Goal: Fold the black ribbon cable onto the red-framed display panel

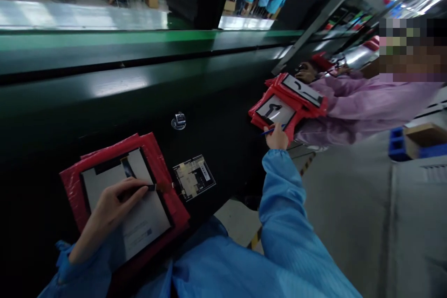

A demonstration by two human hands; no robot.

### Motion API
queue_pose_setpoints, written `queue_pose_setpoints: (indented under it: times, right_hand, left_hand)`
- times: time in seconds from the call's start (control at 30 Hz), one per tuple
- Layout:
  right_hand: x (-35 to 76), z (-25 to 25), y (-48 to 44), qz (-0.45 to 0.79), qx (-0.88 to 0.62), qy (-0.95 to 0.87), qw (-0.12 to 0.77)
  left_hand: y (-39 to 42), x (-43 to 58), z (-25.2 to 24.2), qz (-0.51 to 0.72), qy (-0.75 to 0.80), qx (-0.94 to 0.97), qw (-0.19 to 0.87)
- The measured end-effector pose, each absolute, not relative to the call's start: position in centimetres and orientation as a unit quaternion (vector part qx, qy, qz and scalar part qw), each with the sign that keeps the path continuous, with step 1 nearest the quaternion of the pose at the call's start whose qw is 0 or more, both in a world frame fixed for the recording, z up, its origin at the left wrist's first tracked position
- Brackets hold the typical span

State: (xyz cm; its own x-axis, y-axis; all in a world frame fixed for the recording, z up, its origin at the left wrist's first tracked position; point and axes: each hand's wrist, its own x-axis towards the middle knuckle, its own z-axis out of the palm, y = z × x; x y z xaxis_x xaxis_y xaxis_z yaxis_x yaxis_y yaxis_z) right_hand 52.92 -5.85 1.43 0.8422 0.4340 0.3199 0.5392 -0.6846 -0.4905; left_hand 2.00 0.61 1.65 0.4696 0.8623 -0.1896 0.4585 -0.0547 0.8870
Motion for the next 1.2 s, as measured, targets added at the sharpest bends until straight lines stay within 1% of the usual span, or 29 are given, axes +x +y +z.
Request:
queue_pose_setpoints:
  times: [0.1, 0.17, 0.23, 0.3, 0.43, 0.47, 0.5, 0.57, 0.6, 0.67, 0.73, 0.8, 0.9, 1.0, 1.1, 1.2]
  right_hand:
    - [53.1, 1.4, -6.5, -0.091, -0.904, -0.273, 0.317]
    - [52.0, 2.3, -6.6, -0.096, -0.887, -0.291, 0.345]
    - [49.6, 3.8, -6.1, -0.093, -0.855, -0.335, 0.386]
    - [45.8, 5.3, -5.0, -0.057, -0.803, -0.41, 0.428]
    - [34.6, 6.3, -1.4, 0.135, -0.642, -0.586, 0.476]
    - [31.7, 6.1, -0.8, 0.234, -0.556, -0.625, 0.495]
    - [29.0, 5.6, -0.3, 0.335, -0.475, -0.651, 0.488]
    - [25.0, 4.1, 0.3, 0.487, -0.36, -0.66, 0.445]
    - [23.8, 3.2, 0.5, 0.544, -0.322, -0.656, 0.412]
    - [22.8, 1.5, 0.8, 0.6, -0.277, -0.656, 0.364]
    - [23.1, 0.1, 0.9, 0.614, -0.269, -0.669, 0.322]
    - [23.5, -0.5, 0.8, 0.594, -0.289, -0.684, 0.309]
    - [23.5, -0.7, 0.5, 0.529, -0.351, -0.709, 0.308]
    - [23.0, -0.5, 0.2, 0.475, -0.384, -0.737, 0.289]
    - [22.8, -0.4, 0.1, 0.455, -0.399, -0.748, 0.275]
    - [22.8, -0.6, 0.2, 0.442, -0.412, -0.743, 0.29]
  left_hand:
    - [0.7, 1.9, 1.7, 0.179, 0.487, 0.676, 0.523]
    - [0.9, 1.9, 2.1, 0.178, 0.48, 0.66, 0.55]
    - [0.7, 1.9, 2.7, 0.189, 0.469, 0.647, 0.57]
    - [0.3, 2.1, 3.4, 0.215, 0.463, 0.64, 0.574]
    - [-0.1, 2.3, 3.7, 0.28, 0.444, 0.621, 0.582]
    - [-0.1, 2.2, 3.7, 0.29, 0.445, 0.612, 0.585]
    - [-0.1, 2.1, 3.6, 0.299, 0.45, 0.605, 0.585]
    - [-0.1, 1.7, 3.6, 0.313, 0.473, 0.597, 0.568]
    - [-0.1, 1.4, 3.6, 0.317, 0.487, 0.598, 0.552]
    - [0.0, 0.7, 3.4, 0.317, 0.518, 0.604, 0.516]
    - [0.4, -0.1, 2.8, 0.268, 0.538, 0.616, 0.509]
    - [0.9, -0.5, 1.9, 0.249, 0.556, 0.627, 0.485]
    - [1.1, -0.3, 0.6, 0.237, 0.561, 0.649, 0.455]
    - [0.6, 0.5, 0.0, 0.223, 0.544, 0.657, 0.472]
    - [0.5, 1.0, -0.1, 0.213, 0.549, 0.648, 0.483]
    - [0.6, 0.9, -0.3, 0.214, 0.563, 0.642, 0.474]
